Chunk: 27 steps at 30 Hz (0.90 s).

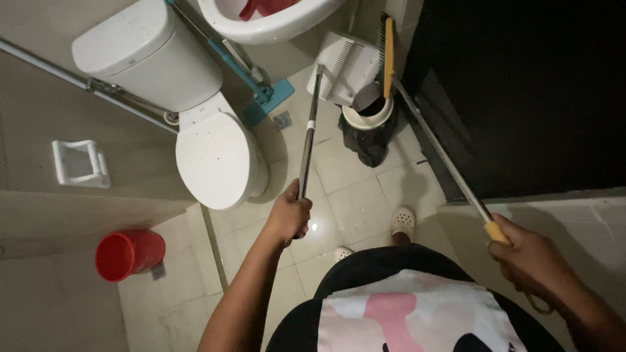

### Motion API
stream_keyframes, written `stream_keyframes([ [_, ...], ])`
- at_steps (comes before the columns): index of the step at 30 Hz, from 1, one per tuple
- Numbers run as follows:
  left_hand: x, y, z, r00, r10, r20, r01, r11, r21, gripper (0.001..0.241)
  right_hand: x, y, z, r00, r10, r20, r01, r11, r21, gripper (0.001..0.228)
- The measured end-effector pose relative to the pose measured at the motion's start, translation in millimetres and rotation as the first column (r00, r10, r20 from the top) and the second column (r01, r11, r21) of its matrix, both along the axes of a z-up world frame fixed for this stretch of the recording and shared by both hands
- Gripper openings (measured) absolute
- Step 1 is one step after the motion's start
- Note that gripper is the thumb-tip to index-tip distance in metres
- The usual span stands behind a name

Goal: The person sweeps debris on a tiled bathroom floor into a dustpan using a broom. After collecting the debris, they place the broom and dustpan against the wall and wash their hands at the sink.

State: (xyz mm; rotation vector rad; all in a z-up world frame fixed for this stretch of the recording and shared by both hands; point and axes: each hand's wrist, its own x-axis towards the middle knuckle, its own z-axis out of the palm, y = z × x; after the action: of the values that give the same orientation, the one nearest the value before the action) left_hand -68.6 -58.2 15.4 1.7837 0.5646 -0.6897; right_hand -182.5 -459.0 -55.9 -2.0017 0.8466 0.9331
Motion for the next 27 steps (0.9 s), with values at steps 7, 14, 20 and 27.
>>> stream_keyframes([
  [7,2,-1,-13,0.998,-0.036,0.053,0.032,0.997,0.071,0.068,-3,21,8,0.999,0.015,-0.037,-0.019,0.995,-0.1,0.075],
  [14,2,0,-26,1.0,0.017,0.023,-0.017,1.0,0.005,0.074,-29,-17,-45,0.999,0.002,-0.05,-0.001,1.0,0.027,0.074],
  [20,-20,8,-48,1.0,-0.029,0.006,0.029,0.999,-0.017,0.04,-60,25,-13,0.978,-0.193,-0.077,0.203,0.966,0.16,0.064],
  [27,-9,21,-36,0.999,-0.051,0.012,0.051,0.998,-0.037,0.042,-64,74,-19,0.933,-0.359,0.009,0.346,0.906,0.244,0.067],
])
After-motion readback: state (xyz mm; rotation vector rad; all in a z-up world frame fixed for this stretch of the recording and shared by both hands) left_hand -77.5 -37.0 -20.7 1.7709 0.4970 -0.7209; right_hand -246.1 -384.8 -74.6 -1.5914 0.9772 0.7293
